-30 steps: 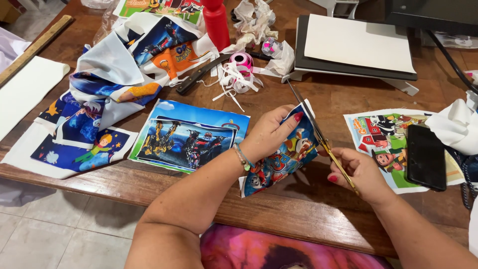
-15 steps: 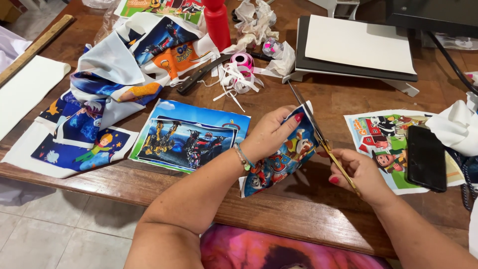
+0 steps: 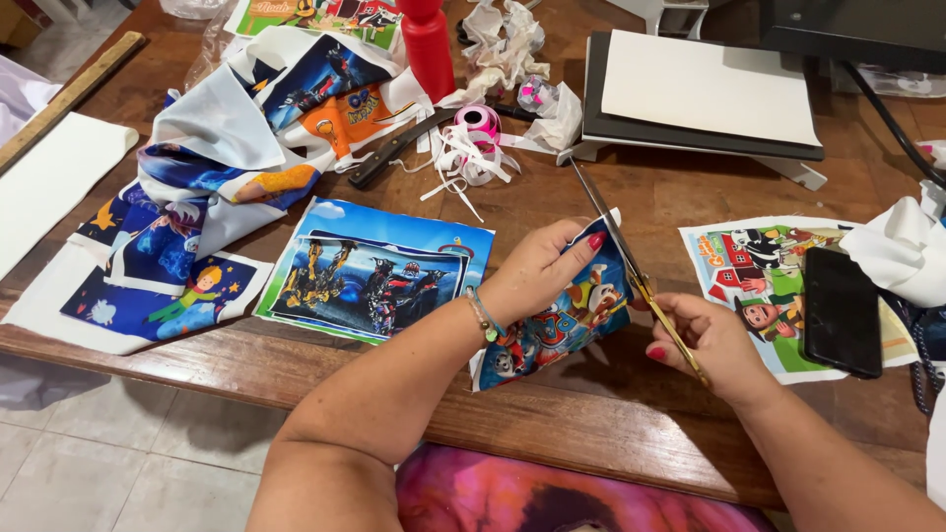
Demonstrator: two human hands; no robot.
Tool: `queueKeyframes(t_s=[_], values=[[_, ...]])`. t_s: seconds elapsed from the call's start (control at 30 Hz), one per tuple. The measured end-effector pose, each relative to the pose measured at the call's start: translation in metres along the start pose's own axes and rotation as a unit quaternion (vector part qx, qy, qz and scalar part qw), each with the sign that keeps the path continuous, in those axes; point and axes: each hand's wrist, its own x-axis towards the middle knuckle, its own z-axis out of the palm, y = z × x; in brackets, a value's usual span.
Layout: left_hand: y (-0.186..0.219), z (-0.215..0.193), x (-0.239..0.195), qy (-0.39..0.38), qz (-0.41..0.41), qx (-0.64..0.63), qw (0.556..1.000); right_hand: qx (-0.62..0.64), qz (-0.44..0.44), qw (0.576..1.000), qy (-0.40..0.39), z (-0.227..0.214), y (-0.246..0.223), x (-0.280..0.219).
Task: Cutting out printed graphics from a sheet of fabric using scissors
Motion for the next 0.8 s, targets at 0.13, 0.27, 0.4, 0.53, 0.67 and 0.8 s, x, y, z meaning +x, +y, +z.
queueKeyframes(t_s=[0.13, 0.27, 0.4, 0.53, 0.67, 0.8], values=[[-0.007, -0.001, 0.001, -0.002, -0.005, 0.0, 1.0, 0.016, -0.003, 1.0, 0.008, 0.002, 0.005, -0.001], [-0.002, -0.002, 0.002, -0.006, -0.006, -0.007, 1.0, 0.021, -0.009, 1.0, 0.012, 0.004, 0.002, -0.002], [0.0, 0.002, 0.002, -0.009, -0.034, 0.016, 0.999, 0.015, -0.002, 1.0, -0.003, -0.003, 0.01, 0.0], [-0.009, 0.005, 0.0, -0.022, -0.044, 0.021, 0.999, 0.011, -0.003, 1.0, -0.002, -0.004, 0.009, 0.0], [-0.011, 0.006, 0.0, -0.022, -0.057, 0.027, 0.998, 0.008, -0.004, 1.0, 0.001, -0.006, 0.016, 0.0], [-0.018, 0.006, 0.0, -0.024, -0.056, 0.03, 0.998, 0.013, -0.003, 1.0, 0.0, -0.003, 0.006, 0.0]])
